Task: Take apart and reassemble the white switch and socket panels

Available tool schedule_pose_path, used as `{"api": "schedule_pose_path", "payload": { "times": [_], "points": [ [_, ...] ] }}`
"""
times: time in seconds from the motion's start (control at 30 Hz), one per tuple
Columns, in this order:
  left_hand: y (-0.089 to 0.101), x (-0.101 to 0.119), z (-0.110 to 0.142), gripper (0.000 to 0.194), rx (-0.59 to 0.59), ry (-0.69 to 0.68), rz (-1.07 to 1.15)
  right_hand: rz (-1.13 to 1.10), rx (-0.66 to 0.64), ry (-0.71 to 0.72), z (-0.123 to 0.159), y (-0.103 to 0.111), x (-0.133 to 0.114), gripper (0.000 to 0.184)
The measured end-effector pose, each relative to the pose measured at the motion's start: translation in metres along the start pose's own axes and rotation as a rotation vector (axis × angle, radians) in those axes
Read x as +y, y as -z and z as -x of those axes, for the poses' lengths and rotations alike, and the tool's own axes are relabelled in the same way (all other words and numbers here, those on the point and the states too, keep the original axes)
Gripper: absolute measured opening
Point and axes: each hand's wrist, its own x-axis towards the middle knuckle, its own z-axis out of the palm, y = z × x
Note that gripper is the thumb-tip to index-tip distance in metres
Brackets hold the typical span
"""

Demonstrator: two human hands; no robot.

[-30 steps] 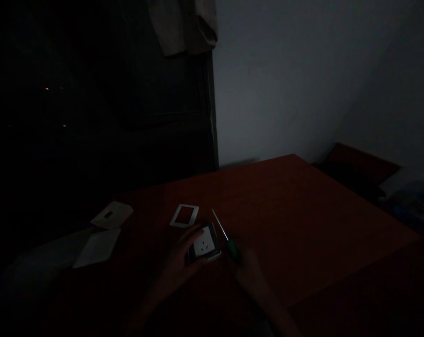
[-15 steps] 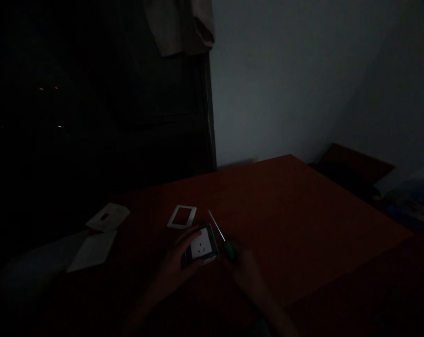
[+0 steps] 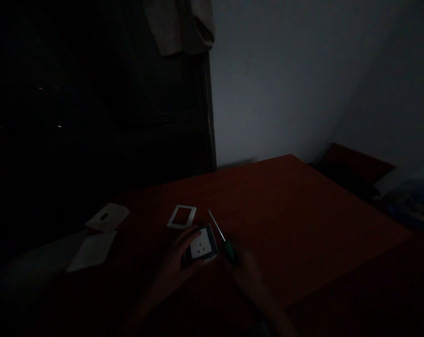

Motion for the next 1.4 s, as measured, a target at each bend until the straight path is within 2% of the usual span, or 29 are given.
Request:
{"api": "schedule_pose_path", "payload": {
  "times": [0.43,0.7,0.8,0.93,1.07,1.17,1.3,1.4],
  "points": [
    [-0.003,-0.004,0.001,0.059,0.019,-0.010,0.011,-0.029,0.008,0.005,0.002,0.001,-0.002,0.024],
    [-0.003,-0.003,0.002,0.059,0.010,-0.004,0.035,-0.028,0.013,0.020,0.000,0.000,0.007,0.022],
    [0.000,0.002,0.002,0.058,0.024,-0.002,0.012,-0.055,0.008,0.011,0.002,0.001,0.005,0.026],
    [0.014,0.003,0.004,0.052,0.098,0.043,-0.140,-0.055,-0.010,-0.041,0.005,0.002,0.002,0.029],
    [0.038,-0.018,0.020,0.039,0.200,0.142,-0.324,-0.082,-0.015,-0.072,0.006,0.001,0.006,0.031],
    [0.058,-0.045,0.040,0.035,0.186,0.224,-0.461,-0.073,-0.007,-0.066,0.006,-0.001,0.009,0.030],
    [0.076,-0.079,0.064,0.033,0.156,0.183,-0.551,-0.050,0.023,-0.040,0.005,-0.001,0.009,0.028],
    [0.080,-0.092,0.070,0.033,0.129,0.110,-0.584,-0.038,0.015,-0.038,0.004,0.000,0.007,0.026]
  ]
}}
